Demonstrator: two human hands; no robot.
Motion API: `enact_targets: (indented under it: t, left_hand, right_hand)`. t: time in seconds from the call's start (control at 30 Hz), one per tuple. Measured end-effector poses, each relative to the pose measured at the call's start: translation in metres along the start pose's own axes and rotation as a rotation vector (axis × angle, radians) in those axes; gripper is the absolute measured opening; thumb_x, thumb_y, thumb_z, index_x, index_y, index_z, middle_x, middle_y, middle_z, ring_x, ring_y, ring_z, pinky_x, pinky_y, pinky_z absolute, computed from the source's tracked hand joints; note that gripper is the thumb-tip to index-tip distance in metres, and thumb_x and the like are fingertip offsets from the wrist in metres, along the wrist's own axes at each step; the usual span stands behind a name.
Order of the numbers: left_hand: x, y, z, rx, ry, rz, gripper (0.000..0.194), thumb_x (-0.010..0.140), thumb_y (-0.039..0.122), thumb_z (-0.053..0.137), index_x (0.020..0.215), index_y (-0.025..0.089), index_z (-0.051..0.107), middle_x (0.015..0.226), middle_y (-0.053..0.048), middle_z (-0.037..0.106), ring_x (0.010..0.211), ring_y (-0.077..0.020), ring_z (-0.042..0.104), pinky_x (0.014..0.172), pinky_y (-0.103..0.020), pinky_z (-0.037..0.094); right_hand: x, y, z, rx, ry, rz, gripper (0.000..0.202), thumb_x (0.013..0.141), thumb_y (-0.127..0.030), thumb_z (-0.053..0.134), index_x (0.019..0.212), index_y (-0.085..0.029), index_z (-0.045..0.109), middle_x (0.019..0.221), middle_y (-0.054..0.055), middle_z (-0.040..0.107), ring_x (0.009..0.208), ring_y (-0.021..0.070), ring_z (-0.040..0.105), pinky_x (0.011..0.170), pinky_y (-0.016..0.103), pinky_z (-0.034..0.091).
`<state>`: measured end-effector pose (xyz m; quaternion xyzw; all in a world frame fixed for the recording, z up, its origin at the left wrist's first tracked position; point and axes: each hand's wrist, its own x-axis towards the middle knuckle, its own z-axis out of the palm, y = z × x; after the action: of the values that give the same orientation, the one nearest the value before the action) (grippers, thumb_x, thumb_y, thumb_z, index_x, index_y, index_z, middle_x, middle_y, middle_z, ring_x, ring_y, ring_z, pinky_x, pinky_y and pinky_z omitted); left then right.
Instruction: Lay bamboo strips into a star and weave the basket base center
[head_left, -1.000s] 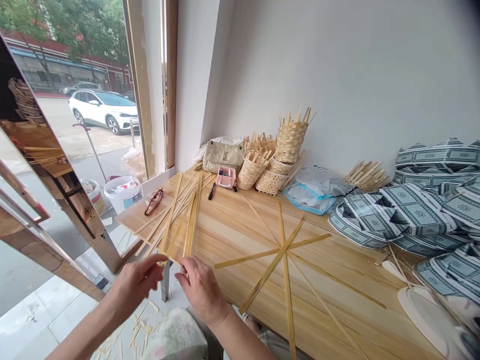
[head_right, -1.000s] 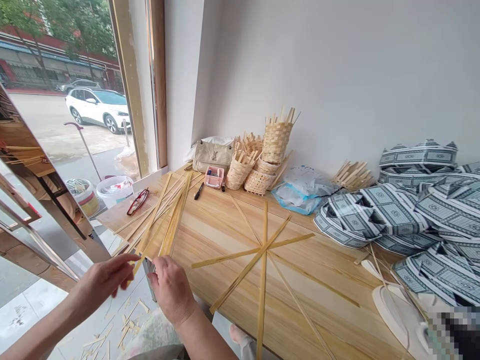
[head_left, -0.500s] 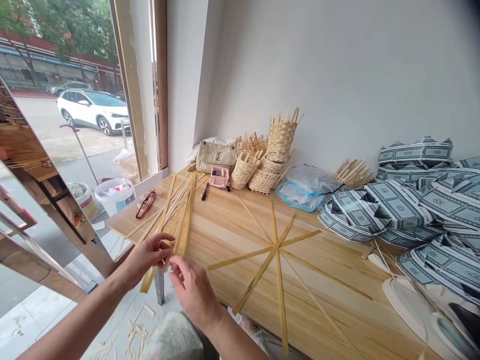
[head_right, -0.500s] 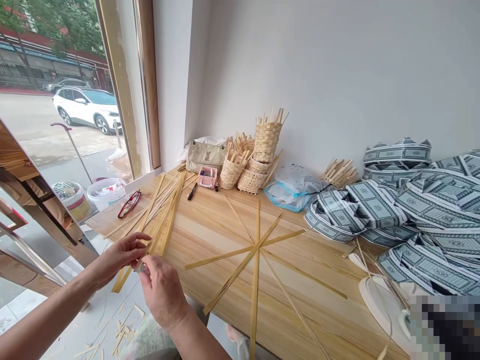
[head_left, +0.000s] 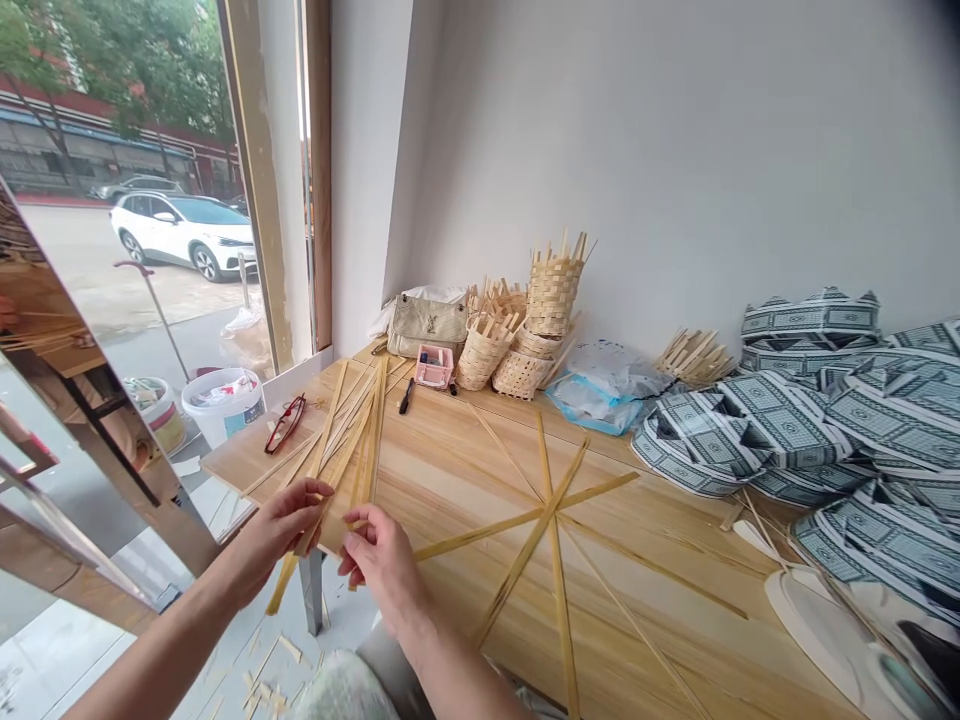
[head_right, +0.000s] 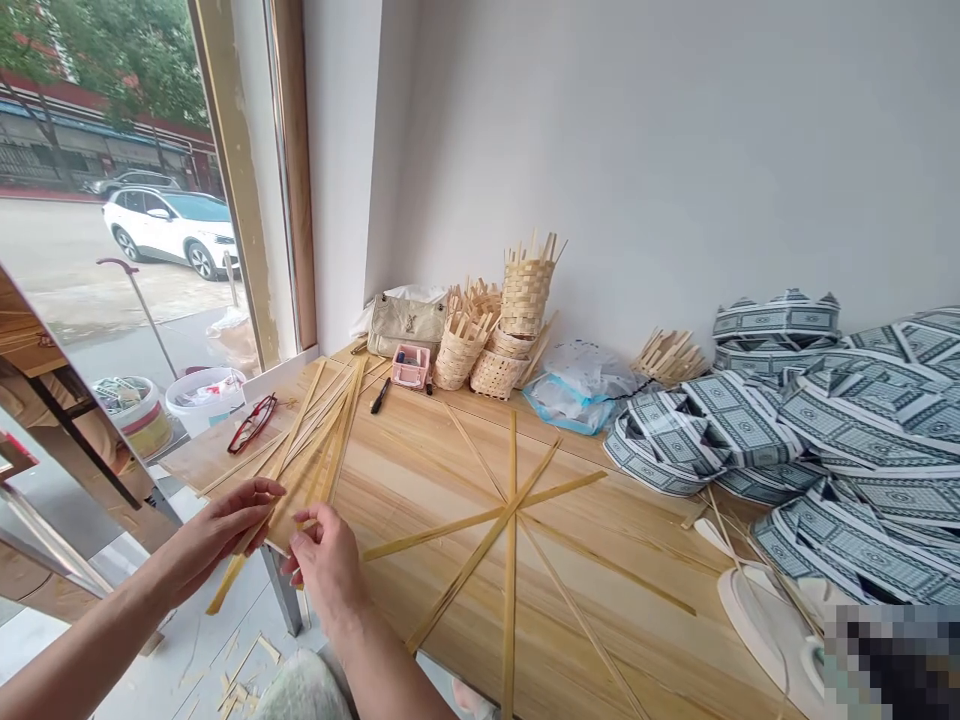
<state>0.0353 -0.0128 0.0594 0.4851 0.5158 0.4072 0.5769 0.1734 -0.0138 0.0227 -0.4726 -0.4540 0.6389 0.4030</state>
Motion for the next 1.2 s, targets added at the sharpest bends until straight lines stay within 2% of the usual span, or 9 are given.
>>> enact_targets:
  t: [0.13, 0.23, 0.37, 0.47, 0.53, 0.7, 0.83, 0.97, 1.2]
  left_hand:
    - [0.000, 0.002, -0.005, 0.013, 0.018, 0.046, 0.034, 0.068, 0.045, 0.058, 0.090, 0.020, 0.053, 0.057, 0.005, 0.045, 0.052, -0.0110, 0.041, 0.051, -0.021, 0.030]
    - [0.000, 0.000, -0.006, 0.013, 0.004, 0.051, 0.034, 0.068, 0.045, 0.059, 0.091, 0.021, 0.054, 0.058, 0.005, 0.047, 0.053, -0.0108, 0.040, 0.052, -0.021, 0.031]
    - [0.001, -0.003, -0.011, 0.006, 0.004, 0.044, 0.033, 0.070, 0.046, 0.058, 0.090, 0.019, 0.054, 0.057, 0.005, 0.046, 0.052, -0.0103, 0.039, 0.050, -0.021, 0.027]
    - [0.001, -0.001, -0.013, -0.017, 0.002, 0.051, 0.031, 0.071, 0.044, 0.058, 0.089, 0.018, 0.056, 0.058, 0.004, 0.046, 0.054, -0.0103, 0.039, 0.051, -0.021, 0.028]
    - [0.000, 0.001, -0.014, -0.028, 0.011, 0.053, 0.030, 0.071, 0.043, 0.060, 0.088, 0.018, 0.057, 0.059, 0.003, 0.047, 0.054, -0.0102, 0.040, 0.051, -0.021, 0.029]
    - [0.000, 0.002, -0.011, -0.025, 0.000, 0.048, 0.031, 0.069, 0.043, 0.061, 0.088, 0.019, 0.057, 0.060, 0.004, 0.048, 0.056, -0.0101, 0.040, 0.053, -0.021, 0.031]
    - [-0.002, 0.003, -0.005, 0.024, -0.052, 0.051, 0.031, 0.070, 0.044, 0.059, 0.088, 0.019, 0.056, 0.064, 0.003, 0.048, 0.057, -0.0103, 0.042, 0.053, -0.021, 0.032]
    - [-0.001, 0.004, 0.001, 0.090, -0.046, 0.076, 0.034, 0.069, 0.046, 0.059, 0.089, 0.020, 0.053, 0.060, 0.006, 0.043, 0.051, -0.0087, 0.037, 0.049, -0.020, 0.030]
    - [0.006, -0.011, -0.006, 0.091, -0.005, 0.088, 0.037, 0.067, 0.047, 0.059, 0.090, 0.019, 0.051, 0.055, 0.008, 0.038, 0.043, -0.0061, 0.031, 0.042, -0.019, 0.023]
  right_hand:
    - [0.004, 0.000, 0.000, -0.119, -0.093, 0.059, 0.027, 0.071, -0.029, 0.054, 0.095, -0.017, 0.054, 0.053, -0.005, 0.055, 0.035, 0.0050, 0.045, 0.034, 0.015, 0.031]
    - [0.006, -0.004, 0.000, -0.137, -0.090, 0.058, 0.024, 0.074, -0.025, 0.050, 0.096, -0.017, 0.054, 0.054, -0.005, 0.055, 0.035, 0.0055, 0.045, 0.034, 0.016, 0.031]
    - [0.004, -0.012, -0.005, -0.294, 0.032, -0.049, 0.011, 0.074, -0.020, 0.048, 0.082, -0.018, 0.055, 0.068, -0.001, 0.057, 0.042, 0.0077, 0.050, 0.038, 0.019, 0.035]
    - [0.000, -0.016, -0.010, -0.582, 0.171, -0.243, 0.008, 0.068, -0.012, 0.053, 0.073, -0.018, 0.054, 0.074, 0.001, 0.058, 0.064, 0.0136, 0.057, 0.058, 0.025, 0.043]
    - [-0.002, -0.017, -0.011, -0.649, 0.188, -0.298, 0.010, 0.067, -0.011, 0.055, 0.074, -0.019, 0.053, 0.073, 0.001, 0.057, 0.070, 0.0152, 0.057, 0.063, 0.027, 0.043]
    - [0.004, -0.014, -0.004, -0.210, 0.013, -0.098, 0.022, 0.074, -0.025, 0.048, 0.095, -0.019, 0.046, 0.079, 0.001, 0.055, 0.049, 0.0107, 0.056, 0.038, 0.020, 0.038]
    - [0.012, -0.015, 0.002, 0.136, 0.021, 0.018, 0.043, 0.067, -0.025, 0.056, 0.106, -0.018, 0.039, 0.075, -0.002, 0.056, 0.053, 0.0099, 0.056, 0.039, 0.017, 0.037]
    - [0.013, -0.021, 0.003, 0.239, 0.066, 0.004, 0.039, 0.062, -0.022, 0.059, 0.099, -0.018, 0.045, 0.062, -0.007, 0.051, 0.045, 0.0049, 0.046, 0.041, 0.015, 0.033]
    - [0.006, -0.028, 0.002, 0.264, -0.010, -0.035, 0.026, 0.063, -0.021, 0.056, 0.087, -0.015, 0.050, 0.058, -0.006, 0.051, 0.043, 0.0040, 0.043, 0.042, 0.016, 0.031]
